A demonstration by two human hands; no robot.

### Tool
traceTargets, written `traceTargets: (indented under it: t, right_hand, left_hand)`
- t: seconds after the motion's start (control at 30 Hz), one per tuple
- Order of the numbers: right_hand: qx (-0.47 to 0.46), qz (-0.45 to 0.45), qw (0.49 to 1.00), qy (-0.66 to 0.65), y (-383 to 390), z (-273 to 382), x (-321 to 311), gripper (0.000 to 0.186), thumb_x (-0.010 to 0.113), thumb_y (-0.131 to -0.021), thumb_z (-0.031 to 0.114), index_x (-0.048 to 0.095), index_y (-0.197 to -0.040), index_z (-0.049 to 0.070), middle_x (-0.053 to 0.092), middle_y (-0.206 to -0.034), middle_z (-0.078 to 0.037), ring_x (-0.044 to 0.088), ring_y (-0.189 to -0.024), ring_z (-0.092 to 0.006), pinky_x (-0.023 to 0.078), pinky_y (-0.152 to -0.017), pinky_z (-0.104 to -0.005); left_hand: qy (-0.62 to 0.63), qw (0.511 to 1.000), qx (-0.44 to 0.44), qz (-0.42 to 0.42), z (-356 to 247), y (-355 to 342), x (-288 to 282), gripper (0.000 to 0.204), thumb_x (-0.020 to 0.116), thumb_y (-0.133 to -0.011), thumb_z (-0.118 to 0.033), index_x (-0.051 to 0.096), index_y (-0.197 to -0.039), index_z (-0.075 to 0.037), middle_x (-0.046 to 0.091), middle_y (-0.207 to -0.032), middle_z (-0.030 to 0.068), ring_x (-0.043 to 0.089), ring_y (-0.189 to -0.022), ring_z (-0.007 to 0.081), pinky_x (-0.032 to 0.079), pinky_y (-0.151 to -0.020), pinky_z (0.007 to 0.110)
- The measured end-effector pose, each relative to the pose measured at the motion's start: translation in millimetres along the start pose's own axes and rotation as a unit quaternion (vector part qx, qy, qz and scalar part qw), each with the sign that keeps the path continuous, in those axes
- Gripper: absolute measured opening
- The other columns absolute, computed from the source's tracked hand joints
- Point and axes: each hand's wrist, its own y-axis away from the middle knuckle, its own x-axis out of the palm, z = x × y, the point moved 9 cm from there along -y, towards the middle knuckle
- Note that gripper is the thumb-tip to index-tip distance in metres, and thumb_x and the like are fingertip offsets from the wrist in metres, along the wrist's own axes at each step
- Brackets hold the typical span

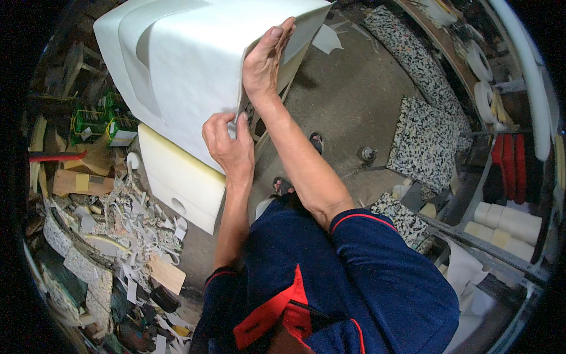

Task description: The person moves through a cluttered workshop, picks up a spray gun, and sprays a white sheet of material. Then the person lays the sheet onto a curved white object and smooths it down by hand to conform to the surface.

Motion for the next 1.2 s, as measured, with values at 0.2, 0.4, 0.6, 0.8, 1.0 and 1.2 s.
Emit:
traceTargets:
  t: [0.2,0.4,0.6,0.8,1.0,1.2]
  right_hand:
    - [-0.028,0.038,0.997,-0.059,-3,-7,2,0.096,0.004,-0.096,0.069,-0.003,-0.151,-0.009,-0.004,-0.159,-0.031,-0.004,-0.149,-0.0375,-0.001,-0.123,-0.0415]
    - [-0.027,0.048,0.997,-0.062,3,-6,-5,0.095,0.006,-0.097,0.068,-0.002,-0.151,-0.009,-0.003,-0.159,-0.029,-0.004,-0.15,-0.0353,0.0,-0.123,-0.0393]
    - [-0.034,-0.023,0.999,0.025,9,-10,-11,0.081,0.02,-0.101,0.056,0.012,-0.149,-0.008,0.011,-0.155,-0.031,0.009,-0.147,-0.0394,0.009,-0.12,-0.0435]
    - [-0.037,-0.021,0.996,0.078,9,-23,-8,0.076,0.017,-0.104,0.05,0.012,-0.151,-0.009,0.013,-0.159,-0.029,0.01,-0.149,-0.0371,0.008,-0.122,-0.0406]
    - [-0.055,-0.035,0.996,0.064,11,-24,-6,0.076,0.017,-0.104,0.05,0.012,-0.151,-0.011,0.013,-0.158,-0.032,0.009,-0.149,-0.0398,0.008,-0.122,-0.0427]
    - [-0.074,-0.047,0.994,0.07,12,-24,-5,0.075,0.017,-0.104,0.048,0.012,-0.151,-0.01,0.013,-0.157,-0.033,0.009,-0.149,-0.0409,0.008,-0.122,-0.0438]
  left_hand:
    - [0.005,1.0,0.005,-0.019,0,-1,-1,0.018,0.077,-0.077,-0.006,0.061,-0.086,-0.003,0.061,-0.09,0.0117,0.058,-0.089,0.0296,0.046,-0.08,0.039]
    - [0.0,1.0,-0.022,0.002,3,3,1,0.015,0.075,-0.08,-0.008,0.061,-0.084,-0.003,0.061,-0.085,0.0111,0.058,-0.085,0.0295,0.047,-0.077,0.039]
    - [0.06,0.993,-0.086,0.05,3,14,12,0.015,0.074,-0.082,-0.009,0.061,-0.081,-0.002,0.06,-0.08,0.0093,0.058,-0.074,0.0243,0.047,-0.068,0.037]
    - [0.119,0.97,-0.197,0.079,23,20,17,0.017,0.075,-0.084,-0.013,0.064,-0.08,0.001,0.059,-0.075,0.0084,0.052,-0.059,0.015,0.045,-0.057,0.032]
    - [0.088,0.967,-0.227,0.077,36,17,12,0.019,0.076,-0.083,-0.014,0.065,-0.078,0.001,0.059,-0.074,0.0083,0.049,-0.057,0.0144,0.044,-0.057,0.031]
    - [0.085,0.974,-0.198,0.071,32,18,10,0.018,0.076,-0.083,-0.013,0.066,-0.079,0.0,0.059,-0.075,0.0072,0.05,-0.059,0.0142,0.044,-0.058,0.029]
